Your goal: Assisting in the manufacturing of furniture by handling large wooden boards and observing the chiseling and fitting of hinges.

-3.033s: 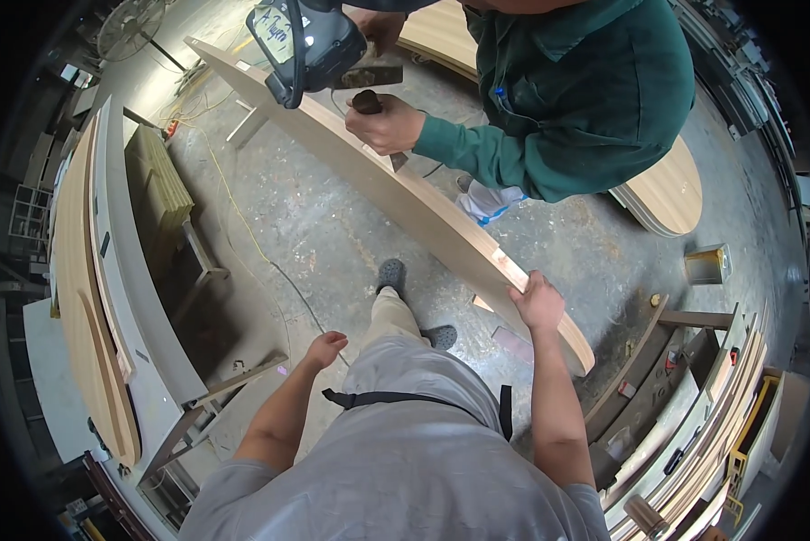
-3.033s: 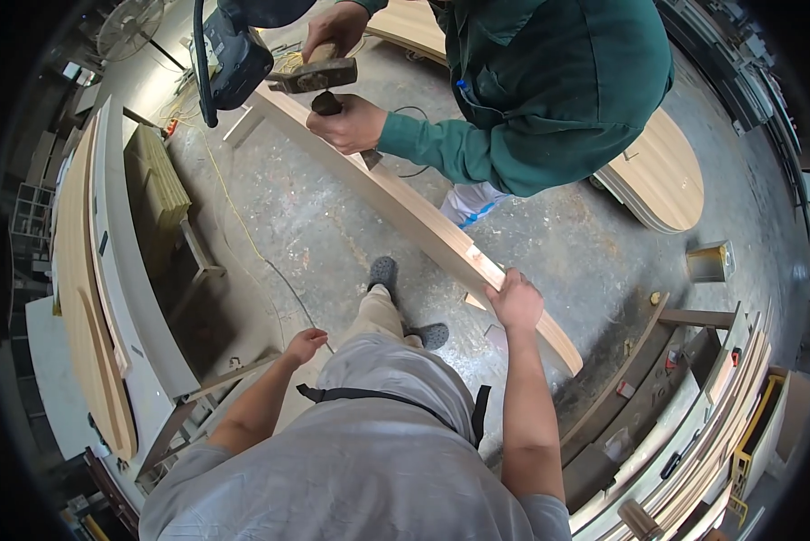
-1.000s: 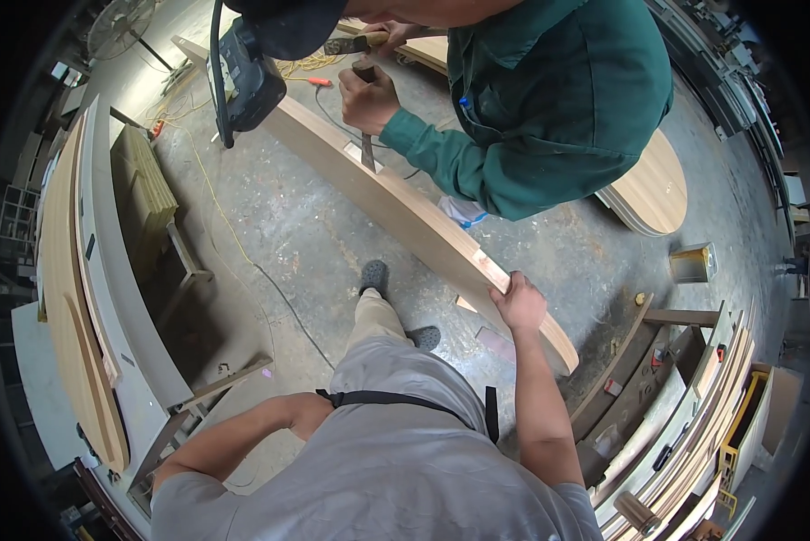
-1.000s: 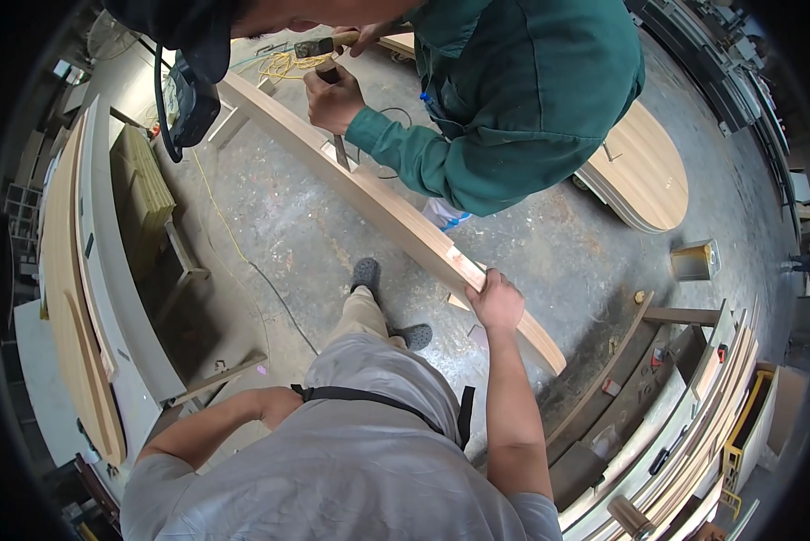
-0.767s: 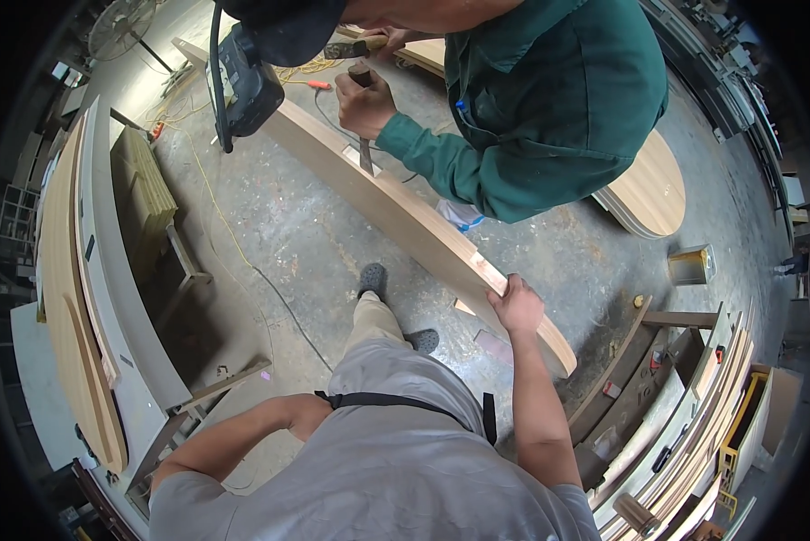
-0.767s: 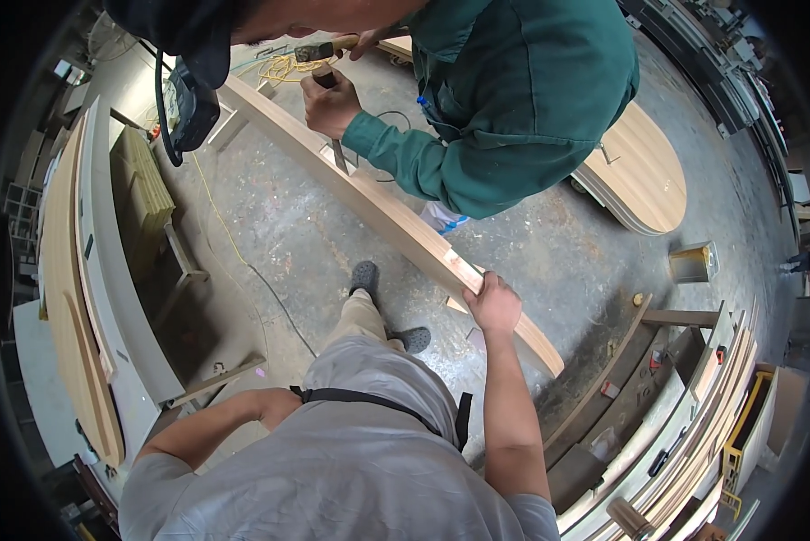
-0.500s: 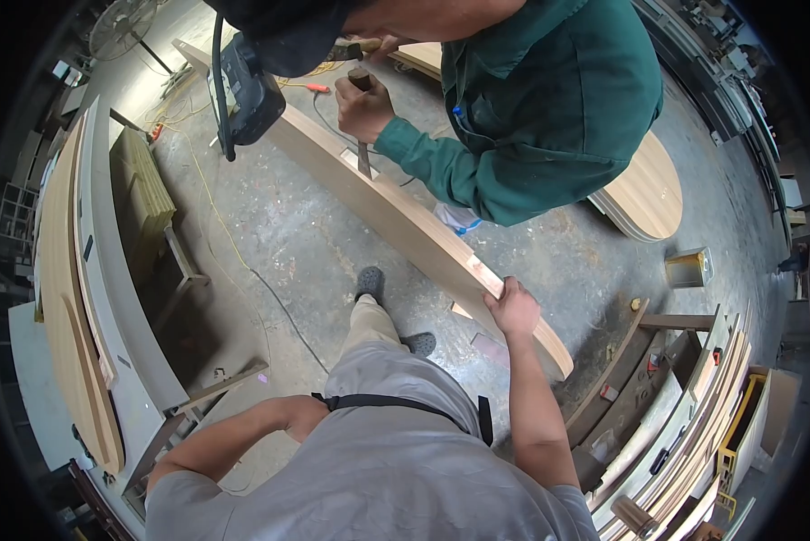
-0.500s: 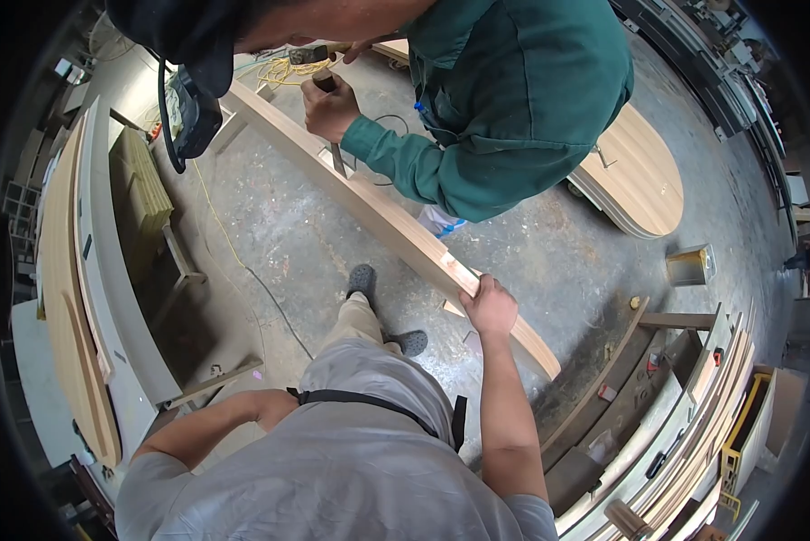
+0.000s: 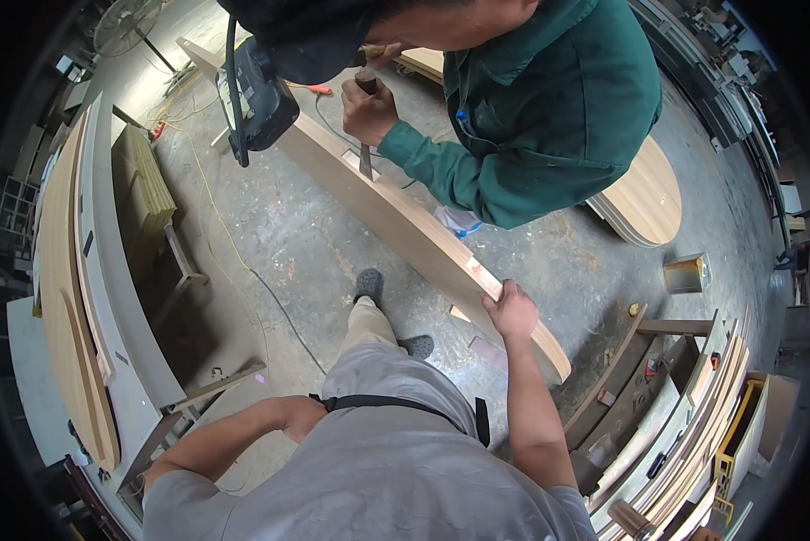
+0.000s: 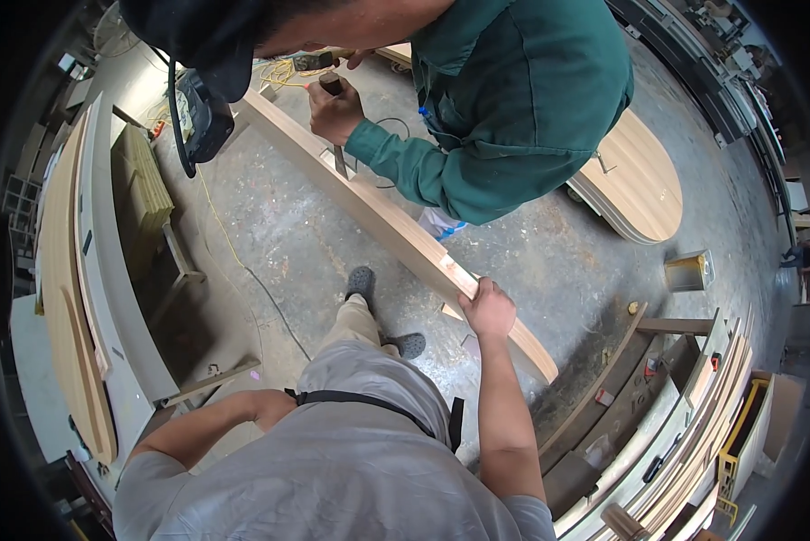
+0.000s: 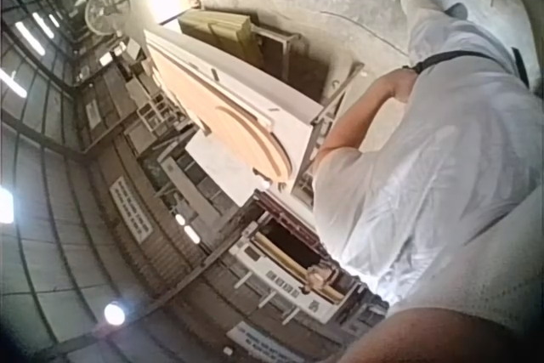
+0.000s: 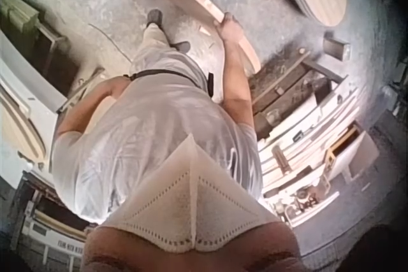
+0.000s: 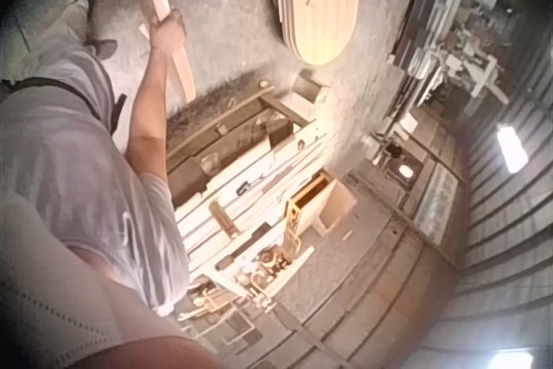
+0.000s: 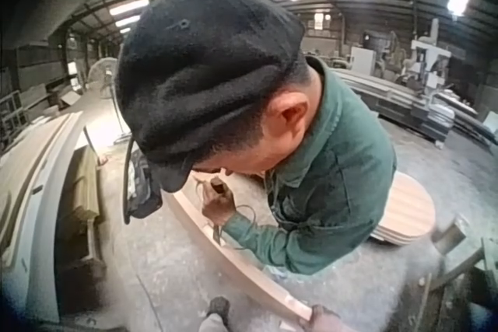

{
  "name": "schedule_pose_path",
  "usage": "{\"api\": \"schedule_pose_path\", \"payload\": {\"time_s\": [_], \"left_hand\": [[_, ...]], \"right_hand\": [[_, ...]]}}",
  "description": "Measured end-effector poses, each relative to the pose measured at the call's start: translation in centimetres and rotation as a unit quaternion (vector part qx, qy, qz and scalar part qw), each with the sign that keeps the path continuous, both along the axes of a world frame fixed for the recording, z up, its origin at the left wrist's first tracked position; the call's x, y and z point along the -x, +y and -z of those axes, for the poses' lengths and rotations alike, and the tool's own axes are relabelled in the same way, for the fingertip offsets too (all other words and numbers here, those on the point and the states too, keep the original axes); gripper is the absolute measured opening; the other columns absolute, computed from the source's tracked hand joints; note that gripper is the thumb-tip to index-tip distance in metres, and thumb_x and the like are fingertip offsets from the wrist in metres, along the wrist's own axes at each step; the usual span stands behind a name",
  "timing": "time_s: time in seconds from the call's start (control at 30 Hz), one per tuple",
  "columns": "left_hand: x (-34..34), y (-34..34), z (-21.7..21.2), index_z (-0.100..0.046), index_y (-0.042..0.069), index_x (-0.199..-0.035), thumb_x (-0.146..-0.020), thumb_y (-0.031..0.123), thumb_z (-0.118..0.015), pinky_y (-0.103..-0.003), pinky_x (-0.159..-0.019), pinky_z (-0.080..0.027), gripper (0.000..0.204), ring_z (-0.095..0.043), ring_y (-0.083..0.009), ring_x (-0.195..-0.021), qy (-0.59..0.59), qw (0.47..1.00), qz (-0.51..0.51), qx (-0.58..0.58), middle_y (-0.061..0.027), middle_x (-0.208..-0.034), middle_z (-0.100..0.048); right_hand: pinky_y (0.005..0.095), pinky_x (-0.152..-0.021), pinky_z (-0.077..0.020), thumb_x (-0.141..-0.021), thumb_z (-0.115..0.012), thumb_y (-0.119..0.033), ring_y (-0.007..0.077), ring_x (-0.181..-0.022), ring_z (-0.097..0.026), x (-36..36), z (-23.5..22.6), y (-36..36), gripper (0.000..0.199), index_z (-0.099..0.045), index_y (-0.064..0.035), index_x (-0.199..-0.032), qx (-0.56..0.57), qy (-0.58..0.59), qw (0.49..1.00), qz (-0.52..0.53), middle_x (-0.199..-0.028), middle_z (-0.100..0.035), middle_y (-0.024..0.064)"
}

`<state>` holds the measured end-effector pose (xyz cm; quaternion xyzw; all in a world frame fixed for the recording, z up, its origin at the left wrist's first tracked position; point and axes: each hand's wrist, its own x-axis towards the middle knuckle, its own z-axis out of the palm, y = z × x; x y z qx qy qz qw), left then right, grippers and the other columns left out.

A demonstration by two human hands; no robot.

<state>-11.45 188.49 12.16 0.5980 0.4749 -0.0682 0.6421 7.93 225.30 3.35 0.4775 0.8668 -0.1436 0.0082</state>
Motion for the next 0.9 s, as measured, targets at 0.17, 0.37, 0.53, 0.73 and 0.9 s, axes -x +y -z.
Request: {"api": "schedule_pose_path", "payload": {"time_s": [0.17,0.37,0.53,0.73,0.9], "left_hand": [[-0.2,-0.4,0.1,-0.062,0.010,-0.096,-0.064,0.037,-0.066,-0.044,-0.073,-0.046,0.042,-0.057,-0.0397,-0.092,0.023,1.000,-0.006,0.018,-0.0189,-0.095,-0.062],[-0.1,-0.5,-0.9,-0.062,0.010,-0.098,-0.065,0.038,-0.066,-0.044,-0.074,-0.047,0.043,-0.057,-0.0392,-0.092,0.020,1.000,-0.008,0.011,-0.0189,-0.097,-0.062],[0.3,-1.8,-0.8,-0.064,0.007,-0.091,-0.064,0.037,-0.066,-0.043,-0.073,-0.047,0.040,-0.058,-0.0383,-0.090,0.028,0.999,-0.029,-0.011,-0.0192,-0.091,-0.063],[2.2,-3.3,-1.1,-0.064,0.008,-0.094,-0.065,0.039,-0.066,-0.044,-0.073,-0.047,0.042,-0.057,-0.0392,-0.091,0.034,0.999,-0.008,0.004,-0.0191,-0.095,-0.062],[4.2,-6.9,-1.9,-0.064,0.008,-0.092,-0.064,0.037,-0.066,-0.044,-0.072,-0.047,0.040,-0.057,-0.0396,-0.089,0.029,0.998,-0.055,-0.018,-0.0195,-0.093,-0.063]], "right_hand": [[0.0392,-0.064,-0.0504,-0.068,-0.069,-0.043,0.0274,-0.073,-0.063,-0.1,0.1,0.0,0.042,-0.055,-0.0099,-0.089,-0.002,0.003,1.000,-0.002,-0.081,-0.063,0.0087],[0.0395,-0.064,-0.0504,-0.069,-0.069,-0.044,0.0279,-0.073,-0.063,-0.1,-0.1,-0.2,0.042,-0.055,-0.0098,-0.089,0.004,0.002,1.000,0.000,-0.082,-0.063,0.0091],[0.0416,-0.064,-0.0491,-0.068,-0.069,-0.045,0.0306,-0.072,-0.062,-0.1,0.1,-0.2,0.042,-0.052,-0.0088,-0.081,-0.005,0.024,1.000,0.008,-0.077,-0.062,0.0107],[0.0403,-0.067,-0.0496,-0.068,-0.070,-0.042,0.0292,-0.077,-0.062,0.5,-0.5,-0.7,0.042,-0.054,-0.0095,-0.087,0.013,-0.016,1.000,0.018,-0.082,-0.063,0.0100],[0.0414,-0.068,-0.0487,-0.067,-0.071,-0.042,0.0304,-0.078,-0.061,1.0,-0.6,-1.2,0.041,-0.054,-0.0085,-0.085,0.011,-0.026,0.999,0.021,-0.082,-0.062,0.0106]]}}
